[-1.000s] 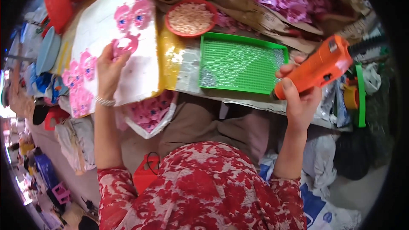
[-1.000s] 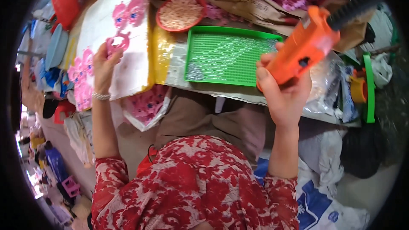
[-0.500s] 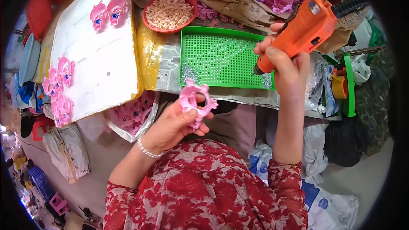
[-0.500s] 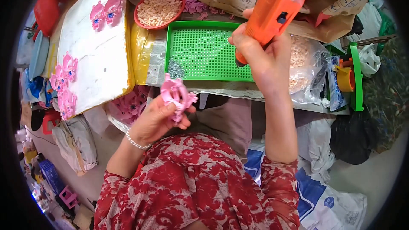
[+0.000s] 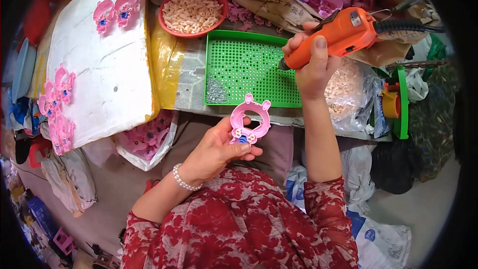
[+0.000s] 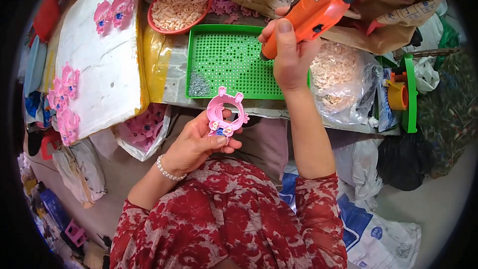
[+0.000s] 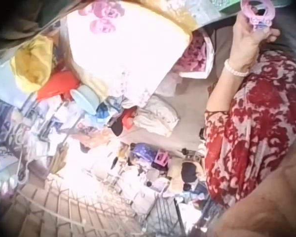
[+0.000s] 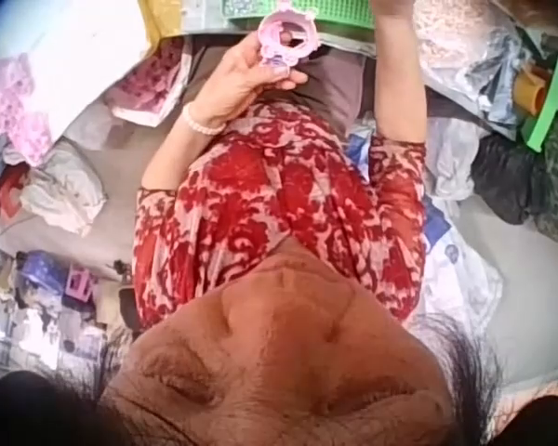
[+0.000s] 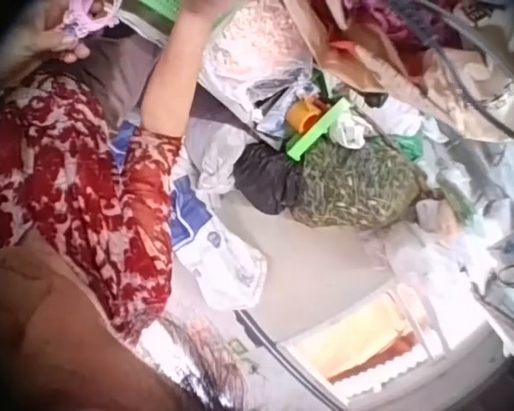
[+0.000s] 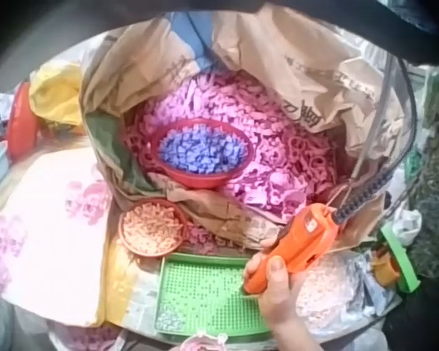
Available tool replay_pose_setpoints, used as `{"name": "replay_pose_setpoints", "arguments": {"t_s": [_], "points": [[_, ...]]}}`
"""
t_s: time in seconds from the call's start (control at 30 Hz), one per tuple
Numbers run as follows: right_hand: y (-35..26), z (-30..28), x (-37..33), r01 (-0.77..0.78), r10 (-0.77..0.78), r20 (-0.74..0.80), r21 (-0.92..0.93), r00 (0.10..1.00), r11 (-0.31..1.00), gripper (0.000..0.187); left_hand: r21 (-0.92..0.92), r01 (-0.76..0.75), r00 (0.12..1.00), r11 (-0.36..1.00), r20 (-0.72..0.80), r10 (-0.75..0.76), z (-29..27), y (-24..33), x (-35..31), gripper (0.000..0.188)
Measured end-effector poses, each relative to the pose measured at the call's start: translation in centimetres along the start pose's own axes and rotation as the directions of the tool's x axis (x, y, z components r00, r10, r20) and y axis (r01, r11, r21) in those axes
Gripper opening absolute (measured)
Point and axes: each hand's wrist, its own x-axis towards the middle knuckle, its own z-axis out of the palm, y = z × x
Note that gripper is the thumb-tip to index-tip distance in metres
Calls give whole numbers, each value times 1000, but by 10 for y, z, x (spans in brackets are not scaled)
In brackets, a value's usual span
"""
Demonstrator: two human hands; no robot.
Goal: Assemble small pink plastic toy frames using a handheld electric screwdriver.
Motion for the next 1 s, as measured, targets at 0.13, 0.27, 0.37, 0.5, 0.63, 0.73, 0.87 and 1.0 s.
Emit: {"name": "replay_pose_setpoints", "arguments": {"t_s": [0.13, 0.27, 0.37, 0.5, 0.63, 0.73, 0.87, 1.0], "points": [[8, 5, 1, 10, -8, -77, 18, 997, 1000, 40, -27, 8, 1000, 1000, 2, -8, -4, -3, 3, 48], [14, 3, 3, -4, 7, -135, 21, 991, 1000, 40, -58, 16, 999, 998, -27, -18, 0, 0, 5, 46], [14, 3, 4, -14, 20, -149, 42, 989, 999, 42, -60, 24, 1000, 998, -9, -25, -1, 0, 6, 46], [14, 4, 4, -24, 35, -153, 73, 988, 997, 43, -71, 46, 999, 996, 9, -45, -1, 0, 7, 46], [15, 3, 3, -18, 29, -146, 78, 989, 997, 43, -37, 23, 999, 999, -30, -24, 1, 0, 7, 46], [15, 4, 4, -11, 22, -140, 78, 990, 997, 43, -26, 12, 999, 1000, -51, -14, 1, 0, 7, 45], [14, 4, 4, -14, 26, -121, 97, 992, 995, 43, 1, -7, 998, 1000, -63, 7, 3, 0, 5, 45], [7, 3, 3, 15, -4, -129, 85, 992, 996, 46, 11, -59, 995, 998, -80, 60, 12, 5, 2, 45]]}}
